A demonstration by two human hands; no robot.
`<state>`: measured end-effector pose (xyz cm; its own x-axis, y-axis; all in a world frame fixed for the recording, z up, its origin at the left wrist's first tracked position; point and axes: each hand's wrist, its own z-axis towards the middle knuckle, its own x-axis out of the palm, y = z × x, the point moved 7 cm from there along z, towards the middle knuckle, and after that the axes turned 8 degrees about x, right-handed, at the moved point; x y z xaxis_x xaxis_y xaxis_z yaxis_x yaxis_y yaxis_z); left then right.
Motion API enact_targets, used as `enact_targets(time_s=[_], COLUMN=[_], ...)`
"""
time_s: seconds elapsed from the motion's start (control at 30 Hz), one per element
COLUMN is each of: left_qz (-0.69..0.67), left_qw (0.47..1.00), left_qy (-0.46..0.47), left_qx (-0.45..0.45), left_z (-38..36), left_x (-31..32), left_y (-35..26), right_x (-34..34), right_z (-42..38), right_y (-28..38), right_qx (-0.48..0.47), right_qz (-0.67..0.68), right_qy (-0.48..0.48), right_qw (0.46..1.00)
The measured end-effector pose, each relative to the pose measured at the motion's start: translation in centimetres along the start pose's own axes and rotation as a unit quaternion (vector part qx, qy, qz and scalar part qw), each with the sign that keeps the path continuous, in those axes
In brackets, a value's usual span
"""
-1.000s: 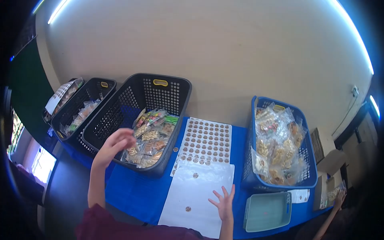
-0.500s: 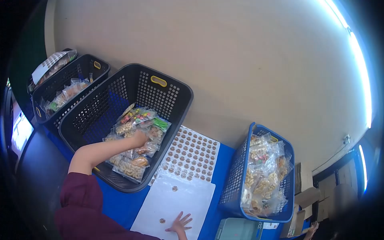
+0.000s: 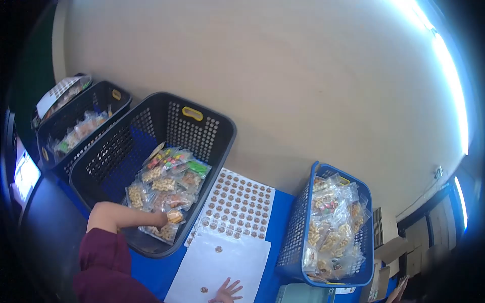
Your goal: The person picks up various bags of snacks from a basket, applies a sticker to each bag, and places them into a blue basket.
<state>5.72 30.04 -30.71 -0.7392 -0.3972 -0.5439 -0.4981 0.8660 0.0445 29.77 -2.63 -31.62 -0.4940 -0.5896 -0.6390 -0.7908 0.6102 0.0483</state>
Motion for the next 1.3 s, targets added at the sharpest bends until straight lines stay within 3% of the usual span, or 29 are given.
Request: enact_targets(time_s=[0.17, 0.3, 0.33, 0.4, 0.47, 0.5, 0.53, 0.63, 0.7, 0.77, 0.83, 0.93, 1.03, 1.13, 1.17, 1.27, 1.3], left_qz=[0.025, 0.002, -0.011, 0.004, 0.013, -0.020, -0.073, -0.143, -0.350, -0.269, -0.362, -0.587, -0.618, -0.631, -0.616, -0.640, -0.662], left_qw=[0.998, 0.978, 0.967, 0.906, 0.854, 0.828, 0.783, 0.587, 0.507, 0.523, 0.526, 0.406, 0.318, 0.239, 0.260, 0.233, 0.242], left_qy=[0.043, -0.186, -0.235, -0.395, -0.463, -0.515, -0.569, -0.770, -0.788, -0.807, -0.762, -0.665, -0.686, -0.673, -0.677, -0.659, -0.658], left_qx=[-0.040, -0.092, -0.101, -0.152, -0.237, -0.223, -0.240, -0.206, 0.018, 0.063, 0.114, 0.221, 0.217, 0.304, 0.309, 0.319, 0.264], left_z=[1.5, -4.6, -6.2, -12.1, -21.4, -25.4, -30.3, -39.6, -41.8, -41.4, -39.6, -35.3, -37.4, -39.6, -40.4, -39.5, -39.7], left_x=[-0.7, -10.7, -12.6, -18.8, -24.2, -25.8, -27.0, -25.2, -22.9, -19.7, -16.7, -11.3, -9.4, -8.6, -8.9, -6.9, -7.1], left_y=[0.7, 2.2, 2.6, 3.9, 3.3, 3.0, 1.6, -4.1, -8.8, -12.5, -15.3, -16.6, -18.1, -18.8, -19.4, -19.4, -20.0], right_x=[-0.8, -1.9, -1.3, -1.2, -1.5, -0.9, -0.2, -0.2, -0.3, -1.1, -1.3, -1.6, -1.1, -0.2, 0.2, 0.5, 0.6], right_z=[-0.3, -1.1, -0.2, 0.1, -0.7, 0.3, 1.0, 1.3, 0.9, 0.0, -0.2, -1.6, -2.2, -2.8, -2.9, -3.1, -3.3], right_y=[-0.4, 0.4, -0.2, 0.2, -0.5, -0.7, -0.8, -1.0, -1.1, -0.9, -1.0, -1.8, -3.1, -4.1, -4.3, -4.9, -5.1], right_qx=[-0.004, -0.004, 0.007, 0.023, 0.032, 0.045, 0.057, 0.062, 0.056, 0.042, 0.017, -0.021, -0.078, -0.106, -0.105, -0.100, -0.099], right_qz=[0.010, 0.031, 0.012, -0.030, 0.017, 0.011, 0.005, -0.011, -0.012, 0.003, 0.013, 0.018, 0.034, 0.060, 0.063, 0.067, 0.067], right_qy=[-0.026, -0.030, -0.079, -0.172, -0.067, -0.012, 0.043, 0.008, -0.008, -0.014, -0.021, -0.068, -0.145, -0.175, -0.178, -0.186, -0.187], right_qw=[1.000, 0.999, 0.997, 0.984, 0.997, 0.999, 0.997, 0.998, 0.998, 0.999, 1.000, 0.997, 0.986, 0.977, 0.976, 0.975, 0.975])
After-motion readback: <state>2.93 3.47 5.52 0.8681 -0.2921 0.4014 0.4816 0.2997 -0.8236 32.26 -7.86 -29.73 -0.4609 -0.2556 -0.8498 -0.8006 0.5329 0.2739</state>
